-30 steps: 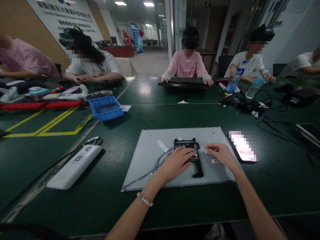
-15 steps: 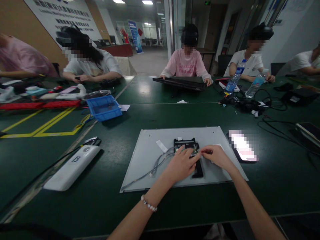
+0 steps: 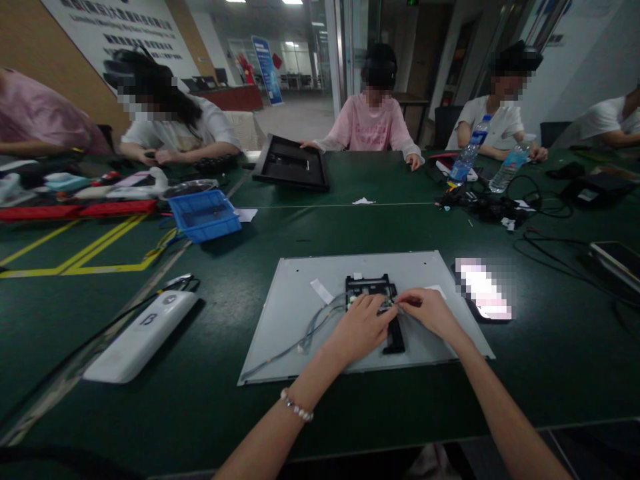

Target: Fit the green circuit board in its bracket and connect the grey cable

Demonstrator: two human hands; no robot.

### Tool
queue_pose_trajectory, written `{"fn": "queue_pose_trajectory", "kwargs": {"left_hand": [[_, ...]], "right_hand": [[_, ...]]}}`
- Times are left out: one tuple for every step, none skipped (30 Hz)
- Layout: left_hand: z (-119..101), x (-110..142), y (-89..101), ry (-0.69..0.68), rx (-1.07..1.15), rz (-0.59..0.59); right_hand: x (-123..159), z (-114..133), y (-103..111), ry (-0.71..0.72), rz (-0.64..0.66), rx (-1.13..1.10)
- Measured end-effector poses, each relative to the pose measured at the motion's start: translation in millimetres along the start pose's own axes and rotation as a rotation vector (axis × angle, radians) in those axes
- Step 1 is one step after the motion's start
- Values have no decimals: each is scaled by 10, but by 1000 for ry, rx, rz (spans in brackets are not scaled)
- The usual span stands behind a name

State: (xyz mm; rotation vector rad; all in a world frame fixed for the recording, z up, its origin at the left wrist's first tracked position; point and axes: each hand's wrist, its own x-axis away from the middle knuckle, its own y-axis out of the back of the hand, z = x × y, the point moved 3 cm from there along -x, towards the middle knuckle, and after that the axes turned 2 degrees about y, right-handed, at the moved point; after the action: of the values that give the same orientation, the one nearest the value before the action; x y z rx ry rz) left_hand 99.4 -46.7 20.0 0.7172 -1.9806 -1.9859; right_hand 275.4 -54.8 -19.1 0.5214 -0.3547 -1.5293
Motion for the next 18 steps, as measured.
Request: {"fn": "queue_pose_trajectory", "kwargs": {"left_hand": [[-2, 0, -1, 2, 9, 4], [-4, 1, -1, 4, 17, 6], [-5, 1, -1, 6, 25, 6], [-5, 2, -2, 9, 31, 4], [-5, 3, -2, 13, 36, 3], [-4, 3, -3, 19, 40, 1], [-3, 3, -4, 23, 43, 0], [-2, 2, -5, 26, 44, -1], [-1, 1, -6, 25, 43, 1], [0, 1, -7, 25, 40, 3], [1, 1, -8, 25, 36, 4], [2, 4, -8, 27, 29, 6], [3, 8, -6, 29, 21, 8], [3, 14, -3, 32, 13, 9], [1, 22, 2, 34, 4, 10], [-4, 31, 9, 35, -4, 10], [-10, 40, 19, 34, -9, 9], [-17, 47, 34, 34, -13, 8]], "right_hand": [[4, 6, -1, 12, -8, 15], [11, 14, -1, 26, -25, 36], [21, 24, 0, 42, -45, 59], [34, 35, 1, 58, -68, 82], [47, 48, 1, 74, -86, 102], [61, 60, -1, 90, -95, 118], [73, 72, -6, 104, -91, 133], [83, 83, -12, 117, -79, 146], [91, 93, -19, 126, -62, 157], [96, 101, -24, 133, -45, 166], [100, 108, -26, 137, -35, 172], [103, 114, -24, 139, -34, 172], [107, 118, -20, 138, -42, 165], [111, 123, -13, 137, -54, 152], [117, 126, -5, 137, -70, 136], [123, 129, 4, 135, -87, 117], [130, 132, 13, 133, -101, 100], [138, 135, 22, 132, -113, 86]]}}
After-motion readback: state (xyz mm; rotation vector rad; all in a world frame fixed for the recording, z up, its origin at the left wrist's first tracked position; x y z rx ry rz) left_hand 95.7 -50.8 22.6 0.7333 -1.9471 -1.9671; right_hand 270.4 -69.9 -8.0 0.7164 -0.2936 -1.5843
